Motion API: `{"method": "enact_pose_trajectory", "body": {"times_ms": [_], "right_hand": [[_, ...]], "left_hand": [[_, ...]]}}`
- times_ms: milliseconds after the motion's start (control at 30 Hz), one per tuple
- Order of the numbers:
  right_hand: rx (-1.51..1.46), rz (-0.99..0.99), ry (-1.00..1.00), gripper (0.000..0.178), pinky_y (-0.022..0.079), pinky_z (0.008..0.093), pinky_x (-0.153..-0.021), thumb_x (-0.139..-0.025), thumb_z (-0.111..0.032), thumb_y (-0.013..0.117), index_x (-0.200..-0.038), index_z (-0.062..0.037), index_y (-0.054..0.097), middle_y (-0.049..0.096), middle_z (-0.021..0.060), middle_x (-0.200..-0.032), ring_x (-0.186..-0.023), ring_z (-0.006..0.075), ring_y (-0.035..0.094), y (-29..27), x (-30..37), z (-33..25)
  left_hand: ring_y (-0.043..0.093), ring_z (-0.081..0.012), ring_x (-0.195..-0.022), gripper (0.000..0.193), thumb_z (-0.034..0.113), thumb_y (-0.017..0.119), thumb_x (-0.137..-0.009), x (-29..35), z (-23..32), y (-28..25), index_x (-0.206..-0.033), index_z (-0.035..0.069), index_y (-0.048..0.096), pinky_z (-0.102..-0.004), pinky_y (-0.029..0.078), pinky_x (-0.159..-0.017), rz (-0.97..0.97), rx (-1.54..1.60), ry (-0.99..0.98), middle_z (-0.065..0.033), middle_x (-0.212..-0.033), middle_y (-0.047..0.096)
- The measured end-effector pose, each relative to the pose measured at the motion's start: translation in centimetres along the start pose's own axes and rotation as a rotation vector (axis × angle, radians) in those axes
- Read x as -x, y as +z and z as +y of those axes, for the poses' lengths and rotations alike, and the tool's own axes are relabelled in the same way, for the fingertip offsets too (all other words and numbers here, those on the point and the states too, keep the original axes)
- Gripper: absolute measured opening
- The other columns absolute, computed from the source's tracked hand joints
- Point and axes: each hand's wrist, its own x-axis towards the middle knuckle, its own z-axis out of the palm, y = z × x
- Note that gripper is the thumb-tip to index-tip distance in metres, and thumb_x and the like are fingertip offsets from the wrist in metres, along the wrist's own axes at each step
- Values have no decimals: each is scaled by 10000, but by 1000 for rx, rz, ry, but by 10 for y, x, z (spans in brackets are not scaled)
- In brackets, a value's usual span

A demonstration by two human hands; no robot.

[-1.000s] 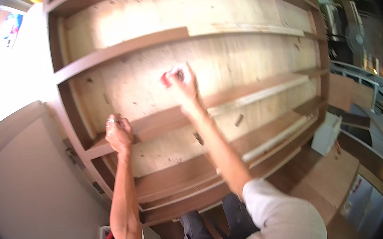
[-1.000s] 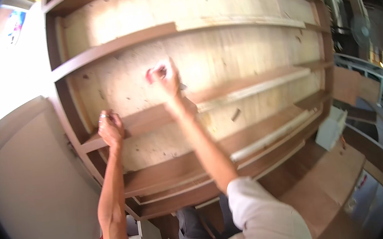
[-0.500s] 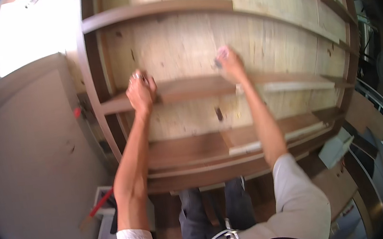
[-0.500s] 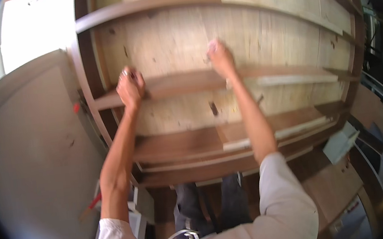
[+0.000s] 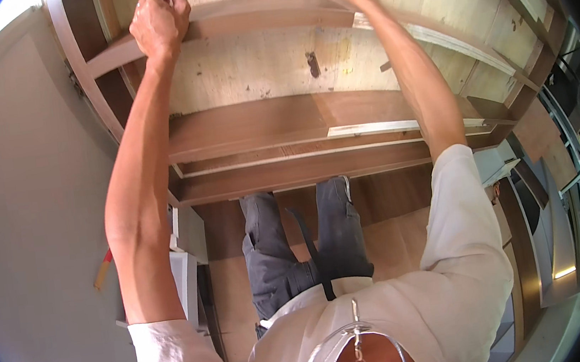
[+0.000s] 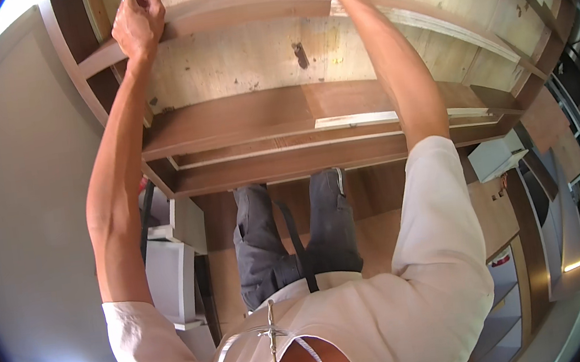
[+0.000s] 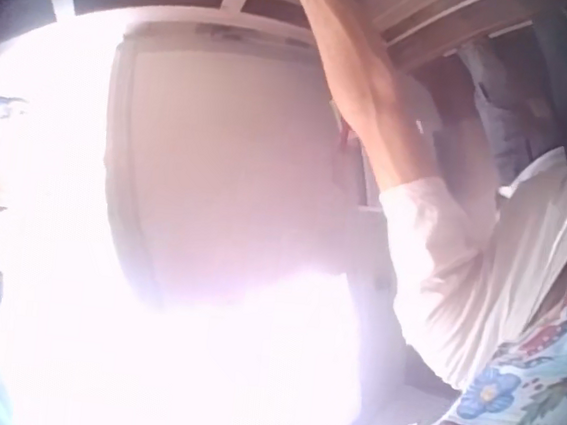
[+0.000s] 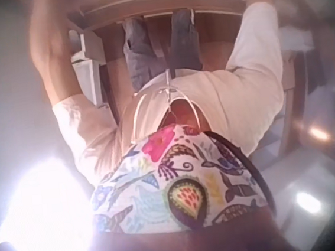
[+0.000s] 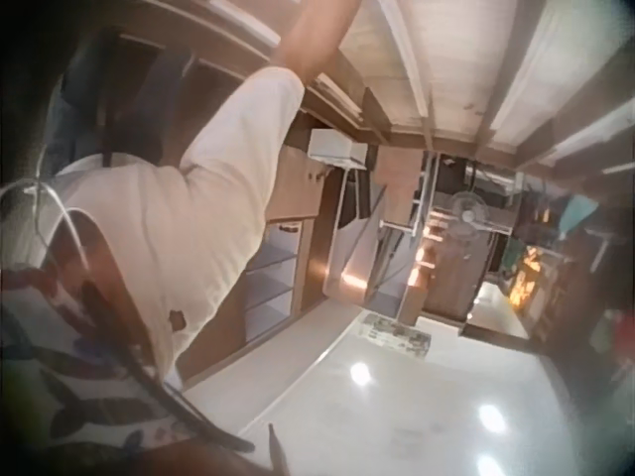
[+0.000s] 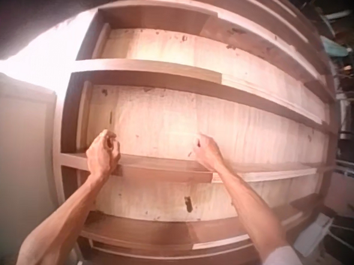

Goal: The person assembles a wooden cabinet frame by positioning and securing wooden panels and supports. They use a hammer to drive nails into the joints and handle various wooden components, including a large panel and smaller trim pieces, to construct the structure.

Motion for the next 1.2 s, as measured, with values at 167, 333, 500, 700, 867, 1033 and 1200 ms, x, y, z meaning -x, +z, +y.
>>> {"method": "enact_pose_trajectory", "body": {"times_ms": [167,333,500,700,867,1033,1200], "right_hand": [[-478,431,-18,231,492,287,-708,-871,-61,596,-1064,10,491,579,116,-939,-826,174,594,-88,102,-50],[-613,360,423,218,465,255,-659,-853,-107,633,-1048,-30,575,593,20,-824,-728,94,539,17,223,-2],[-78,319,462,367,458,400,-796,-785,-123,683,-1117,-127,527,592,115,-958,-905,280,572,131,242,26],[-327,446,483,378,428,437,-819,-798,-89,650,-1124,-75,460,570,139,-994,-932,329,551,164,249,25],[-588,313,673,237,476,298,-651,-842,-191,647,-979,-19,557,617,56,-800,-699,167,594,158,255,31],[-1116,576,676,146,405,214,-524,-909,-174,579,-935,-48,509,571,9,-761,-599,71,501,70,286,-24],[-1247,631,689,143,413,179,-490,-947,-212,527,-977,-84,472,553,5,-758,-601,58,517,41,349,-79]], "left_hand": [[625,-307,-764,114,151,580,-817,3,21,-22,-901,74,567,-387,493,-682,72,92,28,-140,-804,632],[623,-304,-735,101,146,586,-813,3,25,-19,-888,81,572,-388,491,-661,81,118,30,-132,-768,625],[621,-282,-696,116,143,591,-818,5,33,-19,-912,75,591,-376,493,-661,16,119,-26,-137,-751,625],[637,-271,-737,161,176,639,-812,13,34,-23,-940,83,605,-374,500,-698,5,110,-105,-154,-796,646],[644,-329,-906,267,359,523,-832,6,16,-1,-1007,204,652,-402,497,-793,-20,-24,-66,-93,-911,688],[627,-316,-982,309,400,484,-842,3,5,4,-1040,227,646,-387,477,-842,-23,-15,-28,-102,-1005,675],[607,-189,-982,407,353,540,-891,-1,-37,-7,-1160,53,596,-313,454,-858,-139,549,171,-110,-1016,651]]}}
